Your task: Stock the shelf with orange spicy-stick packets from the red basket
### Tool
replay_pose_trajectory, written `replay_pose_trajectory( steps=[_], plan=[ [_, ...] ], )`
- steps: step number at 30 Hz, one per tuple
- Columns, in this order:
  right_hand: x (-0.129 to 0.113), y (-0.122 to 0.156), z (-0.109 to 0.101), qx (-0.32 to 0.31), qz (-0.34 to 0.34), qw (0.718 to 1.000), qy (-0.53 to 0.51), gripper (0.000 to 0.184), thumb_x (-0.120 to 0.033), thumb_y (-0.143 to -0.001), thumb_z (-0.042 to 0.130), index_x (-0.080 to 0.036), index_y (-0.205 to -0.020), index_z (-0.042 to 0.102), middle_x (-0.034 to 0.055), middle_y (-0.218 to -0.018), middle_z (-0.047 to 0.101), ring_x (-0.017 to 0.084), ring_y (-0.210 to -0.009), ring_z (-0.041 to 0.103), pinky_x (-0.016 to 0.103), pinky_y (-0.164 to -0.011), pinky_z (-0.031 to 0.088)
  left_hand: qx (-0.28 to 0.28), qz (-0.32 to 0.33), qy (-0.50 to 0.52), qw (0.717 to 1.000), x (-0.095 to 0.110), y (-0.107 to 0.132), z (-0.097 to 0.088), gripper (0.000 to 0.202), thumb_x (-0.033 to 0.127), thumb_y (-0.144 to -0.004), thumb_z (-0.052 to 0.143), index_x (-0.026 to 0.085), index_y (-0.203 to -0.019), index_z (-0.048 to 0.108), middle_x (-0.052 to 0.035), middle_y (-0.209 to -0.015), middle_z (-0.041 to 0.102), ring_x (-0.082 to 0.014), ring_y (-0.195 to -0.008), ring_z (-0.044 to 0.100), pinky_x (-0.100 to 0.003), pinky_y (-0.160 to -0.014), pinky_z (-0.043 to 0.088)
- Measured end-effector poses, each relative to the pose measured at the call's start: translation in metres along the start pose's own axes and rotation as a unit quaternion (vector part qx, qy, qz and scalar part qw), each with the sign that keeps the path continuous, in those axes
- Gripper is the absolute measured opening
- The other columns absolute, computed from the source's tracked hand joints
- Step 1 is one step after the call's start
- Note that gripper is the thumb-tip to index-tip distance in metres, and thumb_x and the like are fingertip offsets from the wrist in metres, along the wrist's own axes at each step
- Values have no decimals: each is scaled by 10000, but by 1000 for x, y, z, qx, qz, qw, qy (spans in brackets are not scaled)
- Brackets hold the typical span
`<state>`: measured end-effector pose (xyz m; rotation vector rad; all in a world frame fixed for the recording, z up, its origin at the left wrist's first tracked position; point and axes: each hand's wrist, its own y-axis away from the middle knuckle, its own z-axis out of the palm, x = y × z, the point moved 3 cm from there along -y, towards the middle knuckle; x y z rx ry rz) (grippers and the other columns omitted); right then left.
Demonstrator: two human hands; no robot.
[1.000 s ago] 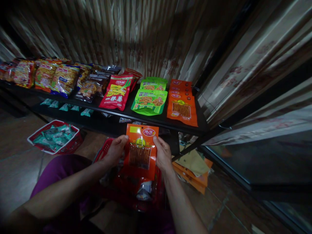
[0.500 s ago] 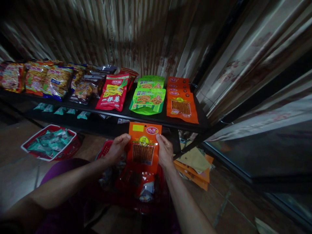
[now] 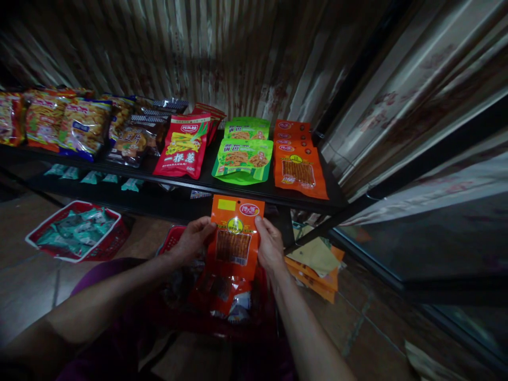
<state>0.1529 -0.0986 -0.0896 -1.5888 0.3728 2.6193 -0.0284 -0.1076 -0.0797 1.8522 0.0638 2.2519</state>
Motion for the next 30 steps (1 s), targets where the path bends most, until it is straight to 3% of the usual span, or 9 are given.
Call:
replay_pose_trajectory(
  steps=[18,22,26,30],
  plan=[
    [3,6,9,-67,37,996,41,333,-374,-567,789,-218,-852,715,16,-822,737,208,-715,676,336,-689,536,42,9,11,999,9,-4,-13,306,436,-688,600,166,-624,472,68,-492,429,-57,-446,363,-189,-449,273],
    [2,11,7,-57,24,997,52,305,-379,-588,779,-217,-840,718,10,-796,734,202,-697,670,332,-678,529,31,11,21,999,10,-2,-12,309,435,-689,607,165,-620,474,68,-491,426,-51,-444,358,-182,-442,271],
    [2,15,4,-41,3,997,61,281,-378,-599,773,-221,-825,714,5,-785,730,189,-681,655,315,-650,519,14,-22,49,998,5,1,-12,312,443,-671,626,171,-643,477,76,-494,421,-42,-411,335,-171,-403,238],
    [0,19,3,-6,8,999,53,234,-361,-566,795,-218,-723,699,-18,-671,705,157,-575,621,281,-574,497,-22,-63,101,993,0,3,-9,298,427,-648,656,166,-673,514,58,-524,482,-52,-412,405,-171,-401,293]
  ],
)
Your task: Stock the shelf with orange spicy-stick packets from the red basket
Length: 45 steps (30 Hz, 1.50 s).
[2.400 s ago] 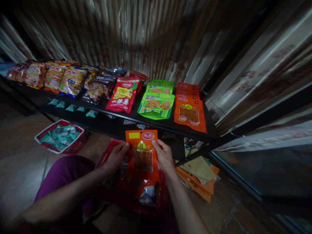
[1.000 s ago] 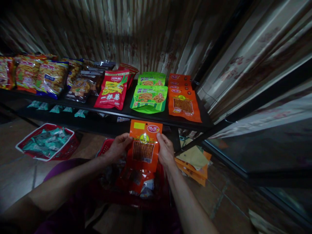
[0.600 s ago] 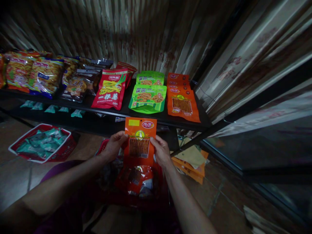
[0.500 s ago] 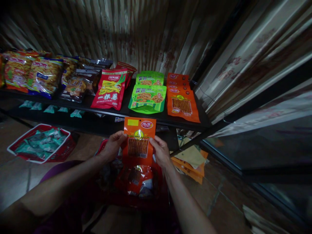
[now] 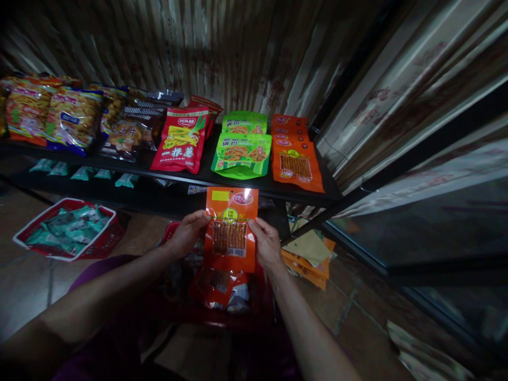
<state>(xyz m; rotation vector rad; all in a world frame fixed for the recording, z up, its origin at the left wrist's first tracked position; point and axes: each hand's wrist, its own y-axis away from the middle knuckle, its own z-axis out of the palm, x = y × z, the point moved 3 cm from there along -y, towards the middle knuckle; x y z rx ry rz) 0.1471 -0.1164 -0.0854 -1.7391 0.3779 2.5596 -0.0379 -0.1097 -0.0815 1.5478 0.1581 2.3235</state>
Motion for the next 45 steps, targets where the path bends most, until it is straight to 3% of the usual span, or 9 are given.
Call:
replay_pose_trajectory(
  steps=[6,11,17,25,40,45],
  plan=[
    [-7,3,-2,34,-11,999,-29,243,-332,-539,809,-224,-719,686,-25,-701,713,161,-599,642,289,-598,519,-47,-42,49,997,-10,2,4,271,324,-574,725,155,-770,642,-15,-675,640,-114,-576,578,-223,-544,458],
    [-13,6,-2,36,-22,999,-17,271,-359,-551,797,-226,-759,685,-15,-724,721,195,-674,669,326,-655,534,-77,-22,13,997,-10,5,6,295,372,-590,740,166,-788,664,-28,-708,659,-142,-649,605,-236,-585,471],
    [-16,14,1,-30,11,999,-2,324,-372,-557,797,-227,-829,697,6,-793,730,216,-762,676,356,-728,526,-78,21,-13,997,4,11,8,333,434,-646,696,156,-824,649,-15,-677,651,-115,-566,569,-213,-524,440],
    [-14,21,7,-118,43,991,46,368,-356,-552,806,-210,-876,711,25,-833,731,177,-710,663,302,-703,509,-69,60,30,995,14,6,4,370,357,-706,631,154,-1014,608,-28,-789,669,-129,-584,588,-264,-588,471],
    [-8,20,-3,-213,24,967,136,301,-363,-663,743,-209,-917,694,25,-874,720,172,-774,651,303,-757,495,-82,74,42,993,14,7,2,382,354,-699,647,128,-1004,606,-38,-814,676,-139,-638,610,-259,-620,478],
    [-8,25,-5,-220,21,964,150,300,-362,-680,732,-207,-933,691,30,-881,721,177,-806,653,322,-793,491,-80,77,28,993,13,9,2,363,366,-695,663,128,-965,612,-9,-712,655,-116,-572,584,-230,-571,462]
  ],
)
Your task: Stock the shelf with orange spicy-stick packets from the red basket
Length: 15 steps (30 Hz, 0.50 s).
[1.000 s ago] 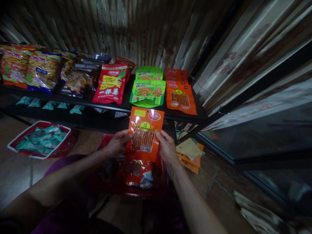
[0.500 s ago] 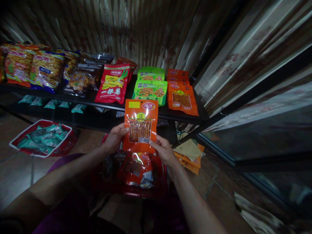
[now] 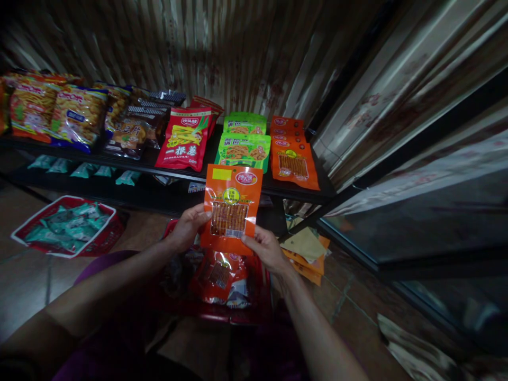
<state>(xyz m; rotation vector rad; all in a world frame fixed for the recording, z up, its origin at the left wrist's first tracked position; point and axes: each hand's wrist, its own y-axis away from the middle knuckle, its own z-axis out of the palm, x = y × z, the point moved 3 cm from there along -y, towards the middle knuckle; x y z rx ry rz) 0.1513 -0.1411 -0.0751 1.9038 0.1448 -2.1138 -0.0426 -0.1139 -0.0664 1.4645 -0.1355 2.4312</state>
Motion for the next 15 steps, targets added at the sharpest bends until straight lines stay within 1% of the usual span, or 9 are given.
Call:
replay_pose_trajectory(
  steps=[5,10,15],
  plan=[
    [0,4,-1,2,2,1000,-2,298,-357,-677,734,-202,-928,694,32,-872,723,179,-789,656,325,-778,496,0,1,-6,1000,3,4,3,398,385,-678,677,125,-973,614,-15,-727,662,-126,-598,595,-229,-569,461],
    [-1,3,0,-10,-6,1000,-6,311,-346,-691,728,-213,-969,690,31,-896,721,178,-797,659,334,-792,495,5,7,-11,1000,5,5,3,405,396,-671,687,118,-957,614,-2,-681,644,-113,-559,572,-212,-530,440],
    [-1,1,2,-3,-1,1000,1,297,-356,-682,735,-204,-934,697,30,-877,725,171,-767,656,320,-752,504,-3,21,-4,1000,7,4,3,377,374,-700,671,113,-965,607,-16,-720,653,-119,-599,583,-224,-565,454]
  ],
)
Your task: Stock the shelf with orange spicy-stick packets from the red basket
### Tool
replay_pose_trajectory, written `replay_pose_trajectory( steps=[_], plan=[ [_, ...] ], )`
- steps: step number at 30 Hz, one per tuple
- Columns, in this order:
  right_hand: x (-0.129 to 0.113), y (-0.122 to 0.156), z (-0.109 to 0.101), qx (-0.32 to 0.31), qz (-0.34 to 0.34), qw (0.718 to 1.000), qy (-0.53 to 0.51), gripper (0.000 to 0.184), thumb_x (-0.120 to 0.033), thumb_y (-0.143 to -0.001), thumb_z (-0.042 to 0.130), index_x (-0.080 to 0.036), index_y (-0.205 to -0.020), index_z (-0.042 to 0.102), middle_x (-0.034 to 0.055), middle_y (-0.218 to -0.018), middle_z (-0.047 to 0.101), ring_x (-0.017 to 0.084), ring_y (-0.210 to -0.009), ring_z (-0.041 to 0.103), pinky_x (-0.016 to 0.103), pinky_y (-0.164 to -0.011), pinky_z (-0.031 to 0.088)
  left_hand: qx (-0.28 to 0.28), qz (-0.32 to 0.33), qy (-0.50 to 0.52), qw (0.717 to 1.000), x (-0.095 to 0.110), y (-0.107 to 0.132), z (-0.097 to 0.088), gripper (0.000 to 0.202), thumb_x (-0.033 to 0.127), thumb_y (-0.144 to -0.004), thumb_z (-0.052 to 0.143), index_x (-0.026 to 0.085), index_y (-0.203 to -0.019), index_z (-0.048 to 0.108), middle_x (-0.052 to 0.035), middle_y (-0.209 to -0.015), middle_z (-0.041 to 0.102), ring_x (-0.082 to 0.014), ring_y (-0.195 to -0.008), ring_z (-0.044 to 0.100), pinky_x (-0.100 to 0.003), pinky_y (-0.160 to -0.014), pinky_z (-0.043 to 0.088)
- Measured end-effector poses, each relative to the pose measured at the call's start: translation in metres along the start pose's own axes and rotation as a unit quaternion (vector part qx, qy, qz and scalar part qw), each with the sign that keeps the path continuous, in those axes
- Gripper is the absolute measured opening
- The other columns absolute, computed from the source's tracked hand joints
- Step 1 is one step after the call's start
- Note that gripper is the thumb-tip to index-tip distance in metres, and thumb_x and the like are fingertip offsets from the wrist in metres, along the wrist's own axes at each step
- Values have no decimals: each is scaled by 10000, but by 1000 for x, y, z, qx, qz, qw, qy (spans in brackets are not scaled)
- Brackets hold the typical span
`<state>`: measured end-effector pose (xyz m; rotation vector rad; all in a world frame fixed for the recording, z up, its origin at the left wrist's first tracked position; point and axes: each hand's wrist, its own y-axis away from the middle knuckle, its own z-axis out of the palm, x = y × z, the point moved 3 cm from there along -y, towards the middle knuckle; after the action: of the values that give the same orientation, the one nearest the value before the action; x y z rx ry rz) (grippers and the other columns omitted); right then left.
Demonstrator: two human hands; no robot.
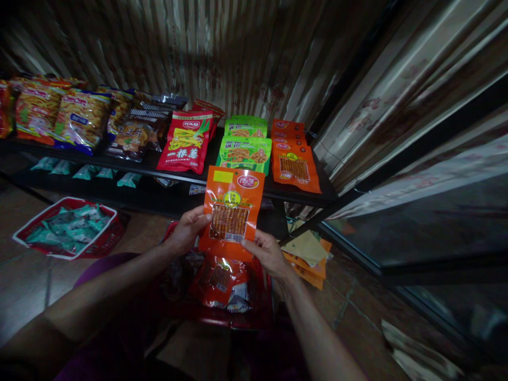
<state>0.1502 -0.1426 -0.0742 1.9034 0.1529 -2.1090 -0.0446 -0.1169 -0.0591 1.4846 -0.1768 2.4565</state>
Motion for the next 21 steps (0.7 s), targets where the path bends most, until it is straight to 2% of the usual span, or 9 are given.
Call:
replay_pose_trajectory(
  steps=[6,9,15,21],
  plan=[
    [-3,-2,5,21,-7,1000,-11,268,-352,-662,752,-212,-885,704,24,-881,730,161,-745,660,309,-736,516,-6,-10,-3,1000,1,0,-1,379,389,-699,673,121,-959,610,-11,-707,650,-108,-564,566,-224,-556,445],
    [-5,-3,7,29,-15,999,-29,266,-352,-648,762,-215,-870,706,24,-862,733,166,-743,666,308,-728,521,-24,-12,3,1000,0,2,-3,370,386,-692,682,122,-942,616,-15,-735,651,-120,-603,580,-235,-595,451],
    [-4,-5,4,39,-26,997,-57,253,-317,-665,754,-226,-896,703,22,-914,731,177,-802,673,333,-808,510,-67,-23,19,997,-5,2,-6,282,303,-740,645,144,-968,602,-29,-824,659,-137,-701,607,-245,-659,453],
    [-2,-5,0,45,-31,997,-57,255,-306,-692,732,-222,-930,694,27,-916,729,187,-810,669,346,-814,505,-84,-7,-13,996,-2,2,-3,286,288,-713,671,147,-955,612,-40,-886,668,-154,-754,618,-275,-728,458]
  ],
)
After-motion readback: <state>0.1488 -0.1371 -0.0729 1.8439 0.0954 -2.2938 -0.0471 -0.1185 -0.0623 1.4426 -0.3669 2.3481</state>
